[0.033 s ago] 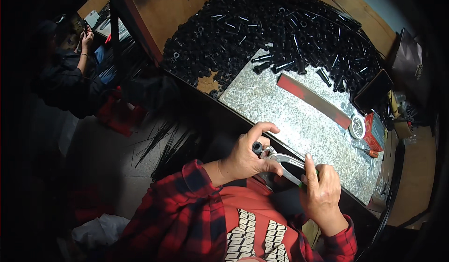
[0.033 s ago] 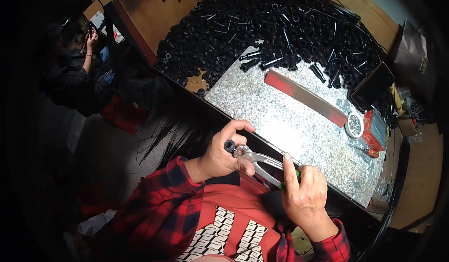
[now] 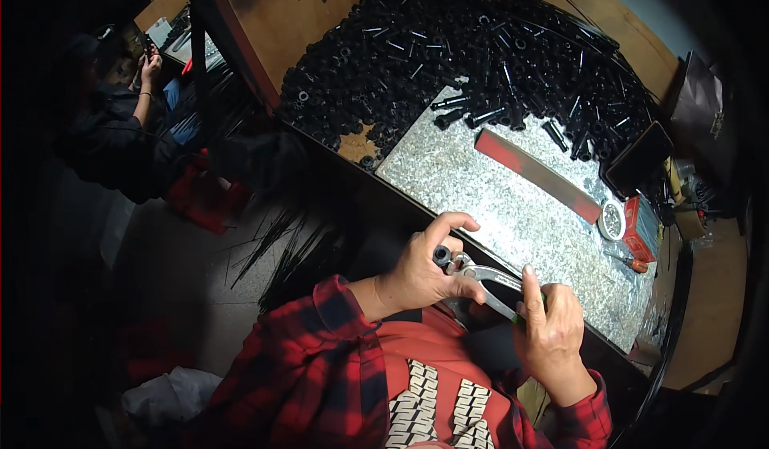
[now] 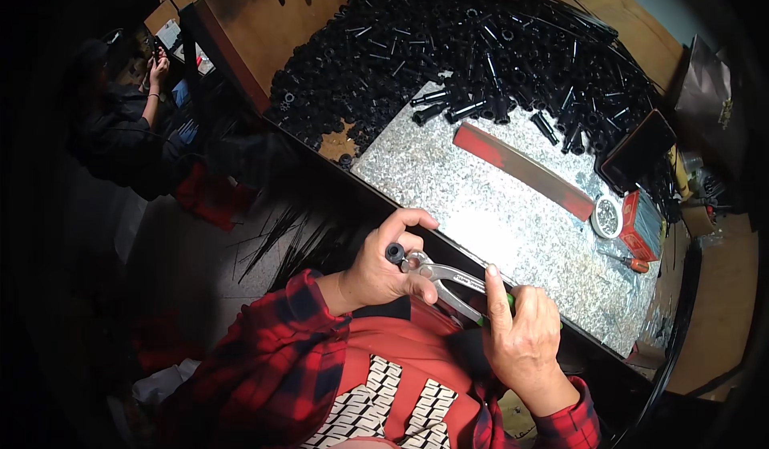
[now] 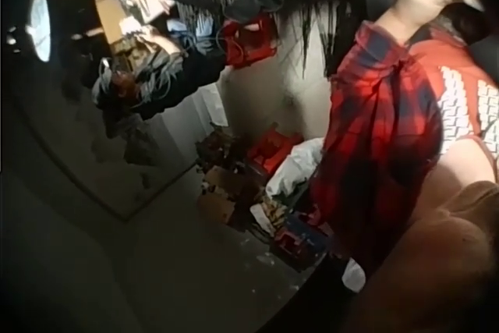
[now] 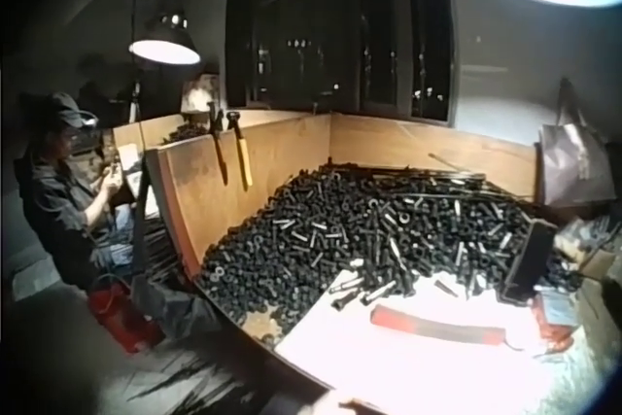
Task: The recorder is assembling small black plastic components by inserting several thin plastic rods into a circular base unit and using pliers to secure the fit.
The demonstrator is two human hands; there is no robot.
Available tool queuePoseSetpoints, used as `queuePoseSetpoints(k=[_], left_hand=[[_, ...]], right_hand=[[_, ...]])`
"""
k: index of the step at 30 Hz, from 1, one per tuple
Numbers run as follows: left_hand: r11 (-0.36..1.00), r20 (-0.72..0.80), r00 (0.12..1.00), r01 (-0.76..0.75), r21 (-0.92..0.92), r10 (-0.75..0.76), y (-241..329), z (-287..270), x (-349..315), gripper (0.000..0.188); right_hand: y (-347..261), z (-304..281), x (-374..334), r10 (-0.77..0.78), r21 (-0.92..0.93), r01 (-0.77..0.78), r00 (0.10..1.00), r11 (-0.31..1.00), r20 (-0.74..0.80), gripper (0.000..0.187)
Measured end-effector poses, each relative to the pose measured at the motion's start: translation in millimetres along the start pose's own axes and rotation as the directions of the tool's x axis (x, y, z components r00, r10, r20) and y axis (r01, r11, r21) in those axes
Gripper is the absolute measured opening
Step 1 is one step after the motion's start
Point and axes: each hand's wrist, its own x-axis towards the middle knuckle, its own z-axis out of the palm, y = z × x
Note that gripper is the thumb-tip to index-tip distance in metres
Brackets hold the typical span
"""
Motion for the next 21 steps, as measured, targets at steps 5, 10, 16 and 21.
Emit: queuePoseSetpoints(k=[5,10,16,21], left_hand=[[1.0,0.011,1.0,0.013,-0.022,-0.013,0.7,2.1,2.0,0.086],[1.0,-0.014,1.0,0.022,0.014,-0.022,0.8,-0.6,0.9,0.091],[0.994,0.002,0.995,0.097,-0.044,-0.097,5.7,-3.0,1.1,0.098],[0.996,0.001,0.997,0.081,-0.029,-0.081,6.2,-6.6,0.2,0.103]], right_hand=[[-0.1,-10.8,0.5,0.001,-0.013,-0.001,0.999,1.0,0.038,0.067],[-0.6,-14.3,3.5,0.012,0.116,-0.025,0.993,0.993,0.116,0.064],[-1.9,-24.6,6.7,0.048,0.258,-0.099,0.979,0.961,0.197,0.072],[2.6,-23.8,5.4,-0.013,0.194,0.003,0.999,0.981,0.051,0.075]])
